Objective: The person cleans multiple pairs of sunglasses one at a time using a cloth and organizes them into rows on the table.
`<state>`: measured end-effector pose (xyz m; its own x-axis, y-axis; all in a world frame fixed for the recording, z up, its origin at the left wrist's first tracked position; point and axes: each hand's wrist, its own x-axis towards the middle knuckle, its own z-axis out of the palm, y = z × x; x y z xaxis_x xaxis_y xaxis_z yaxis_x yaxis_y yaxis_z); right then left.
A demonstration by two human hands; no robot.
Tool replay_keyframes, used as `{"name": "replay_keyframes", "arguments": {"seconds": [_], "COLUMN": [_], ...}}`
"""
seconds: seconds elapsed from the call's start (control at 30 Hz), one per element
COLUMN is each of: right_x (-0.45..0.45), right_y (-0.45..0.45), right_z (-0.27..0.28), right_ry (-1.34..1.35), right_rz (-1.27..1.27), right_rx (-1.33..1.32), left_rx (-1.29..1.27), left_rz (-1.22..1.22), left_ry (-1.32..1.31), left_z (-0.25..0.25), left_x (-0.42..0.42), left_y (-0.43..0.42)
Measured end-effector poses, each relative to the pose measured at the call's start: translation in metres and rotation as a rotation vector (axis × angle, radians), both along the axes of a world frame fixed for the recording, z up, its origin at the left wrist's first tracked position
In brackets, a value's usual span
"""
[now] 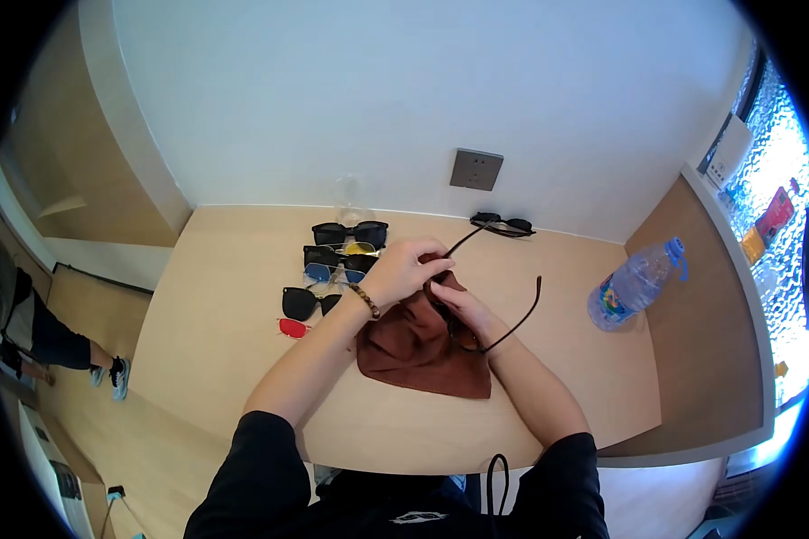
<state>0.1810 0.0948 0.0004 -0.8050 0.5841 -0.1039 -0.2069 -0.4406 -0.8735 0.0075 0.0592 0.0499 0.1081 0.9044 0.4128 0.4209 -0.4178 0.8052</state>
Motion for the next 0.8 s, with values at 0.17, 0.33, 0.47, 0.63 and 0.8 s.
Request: {"name": "replay_keyframes", "arguments": {"seconds": [0.17, 0.33, 0.47, 0.63, 0.8], "right_x": [-0.001, 0.016, 0.027, 0.043, 0.059], "right_y": [0.031, 0.053, 0.048, 0.023, 0.013], "right_z": [-0.043, -0.031, 0.012, 0.06, 0.068], "right_ry": [0.281, 0.281, 0.308, 0.166, 0.163], "right_rz": [-0.057, -0.258, -0.39, -0.238, 0.1], "right_rx": [-0.332, -0.276, -0.165, 0.048, -0.11], "left_rx": [-0.062, 0.004, 0.021, 0.002, 0.159], "left_rz": [0.029, 0.038, 0.138, 0.229, 0.029], "left_ry": [-0.084, 0.14, 0.115, 0.009, -0.245], "left_z": [0.005, 0.009, 0.003, -0.008, -0.017], "left_x": [-0.01, -0.019, -0.016, -0.012, 0.004], "left_y": [0.0, -0.001, 0.002, 0.007, 0.007]}}
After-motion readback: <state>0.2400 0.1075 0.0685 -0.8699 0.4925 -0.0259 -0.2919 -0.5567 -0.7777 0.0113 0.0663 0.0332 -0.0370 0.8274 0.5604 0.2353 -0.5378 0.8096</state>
